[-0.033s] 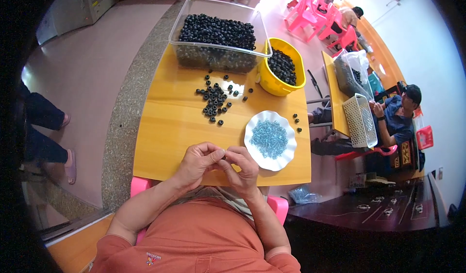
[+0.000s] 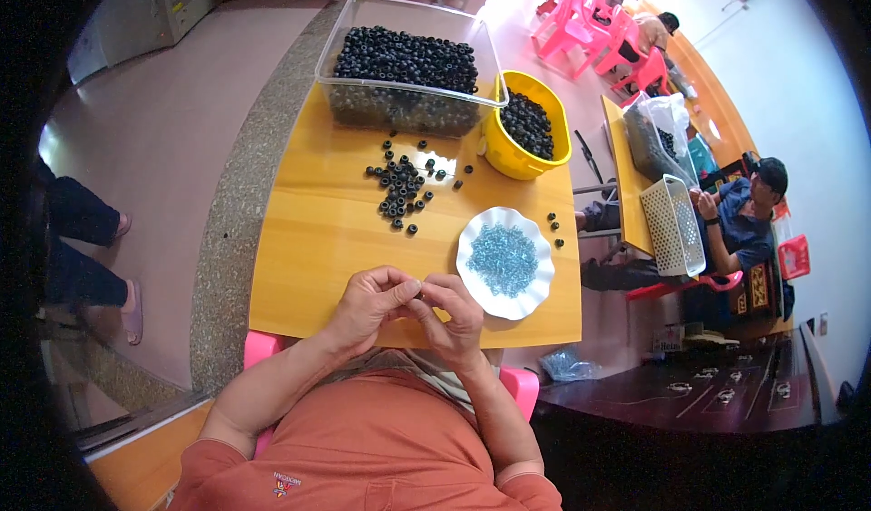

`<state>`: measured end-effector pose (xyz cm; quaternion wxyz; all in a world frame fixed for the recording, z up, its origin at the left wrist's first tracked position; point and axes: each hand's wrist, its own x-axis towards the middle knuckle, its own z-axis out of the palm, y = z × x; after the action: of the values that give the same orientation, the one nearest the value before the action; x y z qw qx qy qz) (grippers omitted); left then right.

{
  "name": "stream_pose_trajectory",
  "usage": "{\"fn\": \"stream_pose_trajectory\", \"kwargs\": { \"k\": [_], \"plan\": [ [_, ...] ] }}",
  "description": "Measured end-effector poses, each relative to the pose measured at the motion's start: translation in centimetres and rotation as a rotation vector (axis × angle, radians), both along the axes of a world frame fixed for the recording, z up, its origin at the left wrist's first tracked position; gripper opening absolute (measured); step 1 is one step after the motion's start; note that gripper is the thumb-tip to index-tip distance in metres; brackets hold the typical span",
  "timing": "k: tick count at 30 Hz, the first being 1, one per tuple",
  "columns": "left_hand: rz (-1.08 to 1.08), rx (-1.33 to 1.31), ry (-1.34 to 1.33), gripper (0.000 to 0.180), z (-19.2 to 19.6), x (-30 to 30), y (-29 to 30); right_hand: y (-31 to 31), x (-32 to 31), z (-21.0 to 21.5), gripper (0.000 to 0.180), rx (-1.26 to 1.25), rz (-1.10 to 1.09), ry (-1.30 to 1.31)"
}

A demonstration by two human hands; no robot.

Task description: Manually placing small blue beads into black circular components on a wooden table.

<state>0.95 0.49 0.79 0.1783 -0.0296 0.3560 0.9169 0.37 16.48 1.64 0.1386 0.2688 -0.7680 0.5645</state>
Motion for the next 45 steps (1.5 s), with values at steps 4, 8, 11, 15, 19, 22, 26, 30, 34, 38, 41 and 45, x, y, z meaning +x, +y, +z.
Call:
{"fn": "stream_pose_trajectory", "kwargs": {
  "k": [4,8,11,15,19,22,26,30,34,38,41,45],
  "plan": [
    [-0.082,0.016,-0.038,0.012,0.4,-0.2,-0.6,0.5,0.2,0.1,0.025,0.047,-0.031,-0.026],
    [-0.156,-0.016,-0.070,0.019,0.3,-0.2,-0.7,1.5,0.0,0.5,0.021,0.114,0.018,-0.054],
    [-0.171,-0.028,-0.099,0.018,0.7,-0.1,-0.6,2.0,0.0,1.6,0.021,0.172,0.047,-0.067],
    [-0.166,-0.015,-0.111,0.017,0.5,-0.1,-0.5,4.5,-0.3,2.5,0.026,0.397,-0.109,-0.011],
    [-0.177,0.003,-0.083,0.017,0.3,-0.2,-0.5,8.3,-1.4,2.8,0.022,0.737,-0.306,0.082],
    [-0.161,-0.013,-0.107,0.013,0.5,-0.1,-0.2,9.4,-1.8,2.8,0.019,0.916,-0.328,0.079],
    [-0.157,-0.025,-0.081,0.012,0.2,-0.1,-0.1,7.7,-1.7,3.7,0.021,0.977,-0.298,0.077],
    [-0.159,-0.051,-0.071,0.011,0.1,-0.2,-0.1,6.7,-1.8,3.5,0.027,1.060,-0.313,0.144],
    [-0.158,-0.054,-0.074,0.011,-0.1,-0.2,0.0,6.5,-1.8,2.9,0.031,1.076,-0.316,0.160],
    [-0.151,-0.062,-0.081,0.011,-0.2,-0.2,0.0,6.4,-1.6,2.5,0.034,1.027,-0.310,0.167],
    [-0.150,-0.067,-0.078,0.012,-0.3,-0.1,0.0,6.2,-1.8,2.6,0.034,1.013,-0.325,0.196],
    [-0.153,-0.067,-0.079,0.012,-0.1,-0.1,0.1,6.3,-1.8,2.1,0.034,1.000,-0.316,0.201]
  ]
}}
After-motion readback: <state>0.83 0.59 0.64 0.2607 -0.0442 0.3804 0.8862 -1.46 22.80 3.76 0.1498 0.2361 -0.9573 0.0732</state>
